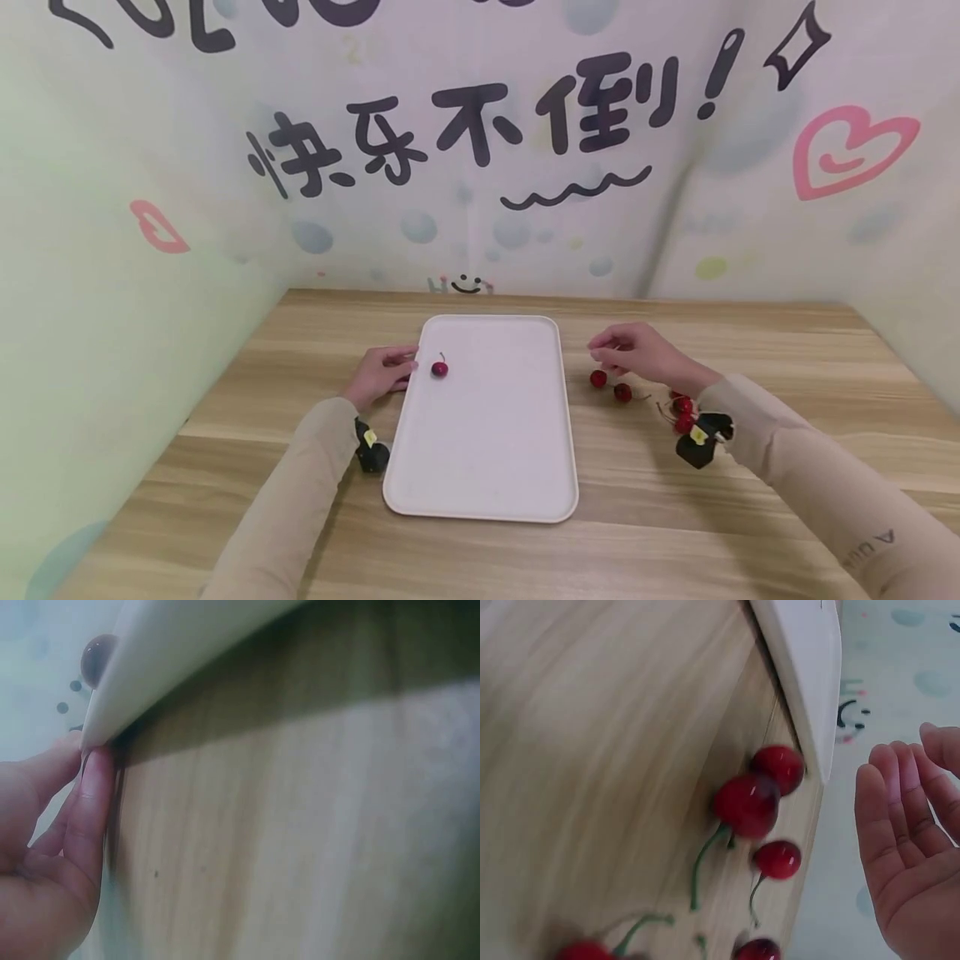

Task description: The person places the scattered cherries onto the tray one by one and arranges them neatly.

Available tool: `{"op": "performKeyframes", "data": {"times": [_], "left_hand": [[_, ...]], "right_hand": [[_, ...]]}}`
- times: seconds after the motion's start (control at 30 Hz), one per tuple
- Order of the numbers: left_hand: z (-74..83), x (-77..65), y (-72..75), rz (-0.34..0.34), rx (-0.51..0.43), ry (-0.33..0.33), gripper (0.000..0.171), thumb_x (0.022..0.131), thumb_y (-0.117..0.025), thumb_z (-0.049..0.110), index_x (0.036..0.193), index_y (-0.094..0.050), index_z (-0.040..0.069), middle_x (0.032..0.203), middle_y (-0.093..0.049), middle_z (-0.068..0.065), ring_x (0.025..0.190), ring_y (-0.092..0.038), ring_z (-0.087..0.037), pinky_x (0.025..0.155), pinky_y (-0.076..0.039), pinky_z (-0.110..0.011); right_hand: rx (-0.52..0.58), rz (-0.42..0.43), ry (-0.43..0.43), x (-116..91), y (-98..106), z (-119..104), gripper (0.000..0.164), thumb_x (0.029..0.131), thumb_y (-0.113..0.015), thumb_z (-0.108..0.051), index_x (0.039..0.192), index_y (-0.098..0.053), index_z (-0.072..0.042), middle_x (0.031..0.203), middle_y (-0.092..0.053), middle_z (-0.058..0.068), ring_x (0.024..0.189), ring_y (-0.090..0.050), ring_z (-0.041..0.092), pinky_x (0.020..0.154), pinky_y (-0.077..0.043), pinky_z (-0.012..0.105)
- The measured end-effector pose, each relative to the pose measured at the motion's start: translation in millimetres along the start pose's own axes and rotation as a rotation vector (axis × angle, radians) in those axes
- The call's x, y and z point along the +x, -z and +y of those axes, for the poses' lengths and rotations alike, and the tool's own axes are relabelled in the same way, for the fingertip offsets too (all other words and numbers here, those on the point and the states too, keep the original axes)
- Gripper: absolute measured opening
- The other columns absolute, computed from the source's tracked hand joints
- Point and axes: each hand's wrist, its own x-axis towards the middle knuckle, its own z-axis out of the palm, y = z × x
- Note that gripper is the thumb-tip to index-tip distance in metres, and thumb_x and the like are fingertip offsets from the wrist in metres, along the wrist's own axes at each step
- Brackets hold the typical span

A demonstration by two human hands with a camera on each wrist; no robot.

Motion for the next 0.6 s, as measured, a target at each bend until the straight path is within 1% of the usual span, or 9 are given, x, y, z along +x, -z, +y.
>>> {"op": "performKeyframes", "data": {"times": [0.17, 0.27, 0.33, 0.43, 0.6], "left_hand": [[1.0, -2.9, -0.4, 0.003, 0.001, 0.014, 0.039, 0.089, -0.056, 0.012, 0.128, -0.051, 0.008, 0.108, -0.054, -0.017, 0.088, -0.059, -0.019, 0.075, -0.052, -0.025], [2.5, -6.5, 0.1, -0.001, -0.002, 0.001, 0.039, 0.089, -0.057, 0.013, 0.127, -0.052, 0.008, 0.106, -0.054, -0.016, 0.088, -0.06, -0.019, 0.075, -0.052, -0.025], [4.6, -8.9, 0.5, 0.001, -0.005, -0.013, 0.038, 0.088, -0.057, 0.012, 0.126, -0.052, 0.006, 0.105, -0.055, -0.017, 0.086, -0.06, -0.019, 0.073, -0.053, -0.025], [5.4, -9.3, 0.5, 0.002, -0.007, -0.014, 0.038, 0.088, -0.057, 0.013, 0.126, -0.053, 0.006, 0.105, -0.055, -0.016, 0.087, -0.061, -0.019, 0.073, -0.053, -0.025], [2.1, -4.5, -0.5, 0.01, 0.013, 0.02, 0.039, 0.089, -0.056, 0.012, 0.128, -0.051, 0.009, 0.108, -0.054, -0.016, 0.09, -0.059, -0.02, 0.075, -0.052, -0.024]], "right_hand": [[-0.02, 0.005, -0.031, -19.8, 10.9, 11.6, 0.032, 0.089, -0.057, -0.017, 0.11, -0.055, 0.008, 0.095, -0.062, 0.017, 0.078, -0.057, 0.023, 0.069, -0.053, 0.032], [-0.048, 0.008, -0.055, -28.4, 13.8, 19.7, 0.032, 0.089, -0.057, -0.018, 0.11, -0.056, 0.006, 0.094, -0.062, 0.013, 0.077, -0.056, 0.021, 0.068, -0.052, 0.032], [-0.07, 0.017, -0.057, -32.2, 14.5, 24.8, 0.03, 0.088, -0.058, -0.018, 0.108, -0.058, 0.004, 0.093, -0.062, 0.011, 0.078, -0.057, 0.021, 0.067, -0.052, 0.032], [-0.117, 0.028, -0.031, -35.6, 14.5, 30.9, 0.027, 0.087, -0.06, -0.017, 0.106, -0.059, 0.003, 0.09, -0.061, 0.008, 0.08, -0.057, 0.019, 0.068, -0.052, 0.028], [-0.169, 0.039, 0.034, -37.3, 12.7, 35.3, 0.025, 0.083, -0.064, -0.011, 0.102, -0.061, 0.005, 0.087, -0.063, 0.007, 0.079, -0.058, 0.016, 0.065, -0.05, 0.021]]}}
